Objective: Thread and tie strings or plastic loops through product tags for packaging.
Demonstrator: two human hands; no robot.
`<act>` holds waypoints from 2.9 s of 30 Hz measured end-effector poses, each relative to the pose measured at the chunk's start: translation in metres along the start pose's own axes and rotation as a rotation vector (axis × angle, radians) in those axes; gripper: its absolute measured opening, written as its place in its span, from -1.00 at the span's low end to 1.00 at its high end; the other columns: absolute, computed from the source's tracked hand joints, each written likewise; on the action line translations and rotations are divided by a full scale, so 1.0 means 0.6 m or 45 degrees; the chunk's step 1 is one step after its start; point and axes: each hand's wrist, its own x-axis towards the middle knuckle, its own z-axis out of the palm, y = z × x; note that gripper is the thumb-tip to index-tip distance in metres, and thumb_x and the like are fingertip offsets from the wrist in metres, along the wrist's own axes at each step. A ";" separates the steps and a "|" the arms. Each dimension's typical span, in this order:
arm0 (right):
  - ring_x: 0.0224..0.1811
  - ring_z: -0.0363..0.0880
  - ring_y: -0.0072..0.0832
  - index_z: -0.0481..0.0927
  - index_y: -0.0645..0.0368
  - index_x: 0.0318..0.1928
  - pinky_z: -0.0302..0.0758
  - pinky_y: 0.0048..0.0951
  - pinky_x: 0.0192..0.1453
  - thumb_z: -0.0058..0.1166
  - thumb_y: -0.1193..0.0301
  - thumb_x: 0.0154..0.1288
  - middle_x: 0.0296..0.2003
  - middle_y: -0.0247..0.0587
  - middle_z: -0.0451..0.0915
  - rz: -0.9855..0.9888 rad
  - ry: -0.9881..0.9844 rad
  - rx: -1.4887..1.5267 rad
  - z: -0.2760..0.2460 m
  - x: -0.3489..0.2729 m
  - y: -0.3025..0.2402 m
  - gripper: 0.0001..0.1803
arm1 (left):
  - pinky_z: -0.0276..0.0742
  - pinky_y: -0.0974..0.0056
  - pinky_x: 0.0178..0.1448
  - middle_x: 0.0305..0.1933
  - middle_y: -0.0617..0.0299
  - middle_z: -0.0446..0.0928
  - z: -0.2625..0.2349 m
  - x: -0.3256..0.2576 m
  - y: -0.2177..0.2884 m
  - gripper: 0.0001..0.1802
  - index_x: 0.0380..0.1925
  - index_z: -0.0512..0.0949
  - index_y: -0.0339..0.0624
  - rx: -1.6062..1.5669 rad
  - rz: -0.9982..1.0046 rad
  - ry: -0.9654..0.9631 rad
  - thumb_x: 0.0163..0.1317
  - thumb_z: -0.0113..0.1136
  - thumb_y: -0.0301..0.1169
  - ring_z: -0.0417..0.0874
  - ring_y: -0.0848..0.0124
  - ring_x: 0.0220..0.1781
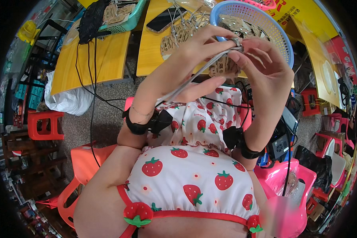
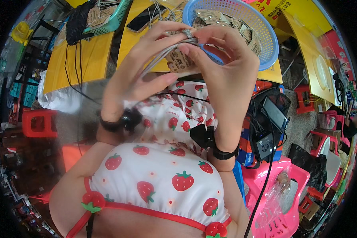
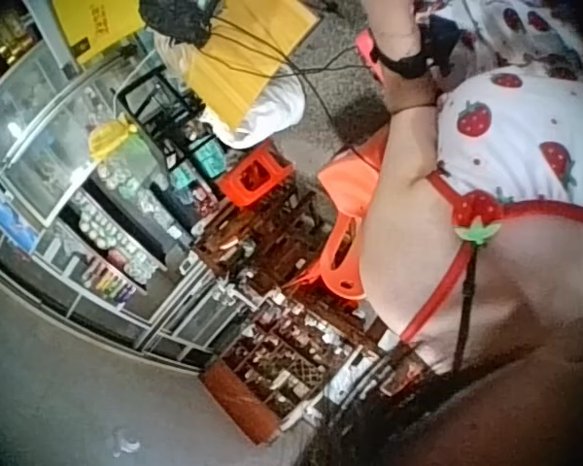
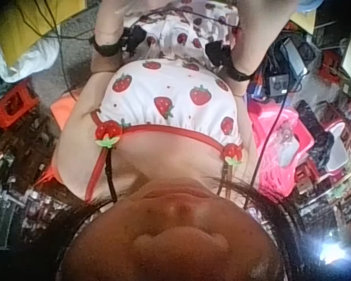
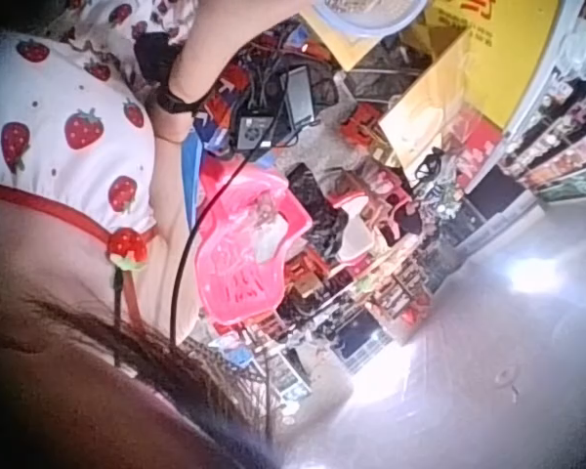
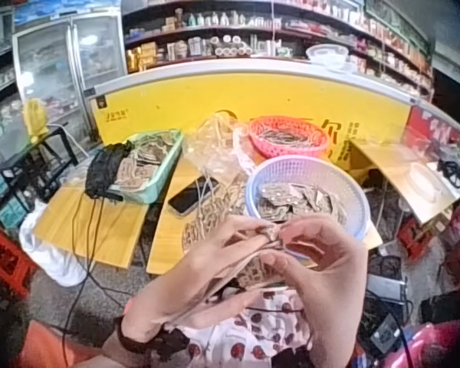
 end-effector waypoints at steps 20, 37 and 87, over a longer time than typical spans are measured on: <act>-0.22 0.56 -0.56 0.65 0.30 -0.23 0.50 -0.58 -0.14 0.16 0.68 0.08 -0.21 -0.29 0.57 -0.543 -0.023 -0.150 -0.007 0.018 0.034 -0.80 | 0.46 0.33 0.15 0.09 0.12 0.44 -0.014 -0.010 -0.007 -0.54 0.01 0.45 -0.41 -0.451 -0.399 0.020 0.04 0.23 -0.70 0.54 0.40 0.06; -0.56 0.43 -0.69 0.60 0.34 -0.31 0.39 -0.67 -0.43 0.11 0.36 0.29 -0.57 -0.40 0.52 0.559 -0.545 -0.289 -0.050 0.014 0.018 -0.76 | 0.40 0.45 -0.14 -0.30 0.32 0.50 -0.036 -0.009 0.013 -0.68 -0.14 0.60 -0.24 -0.331 -0.740 -0.152 0.05 0.29 -0.45 0.50 0.54 -0.27; -0.32 0.54 -0.55 0.64 0.33 -0.27 0.42 -0.64 -0.22 0.12 0.70 0.07 -0.32 -0.24 0.58 -0.504 -0.082 -0.257 -0.035 0.027 0.030 -0.83 | 0.53 0.38 0.01 0.05 0.10 0.54 -0.030 -0.005 0.020 -0.54 -0.09 0.60 -0.32 -0.820 -0.403 -0.162 -0.10 0.38 -0.64 0.60 0.45 -0.05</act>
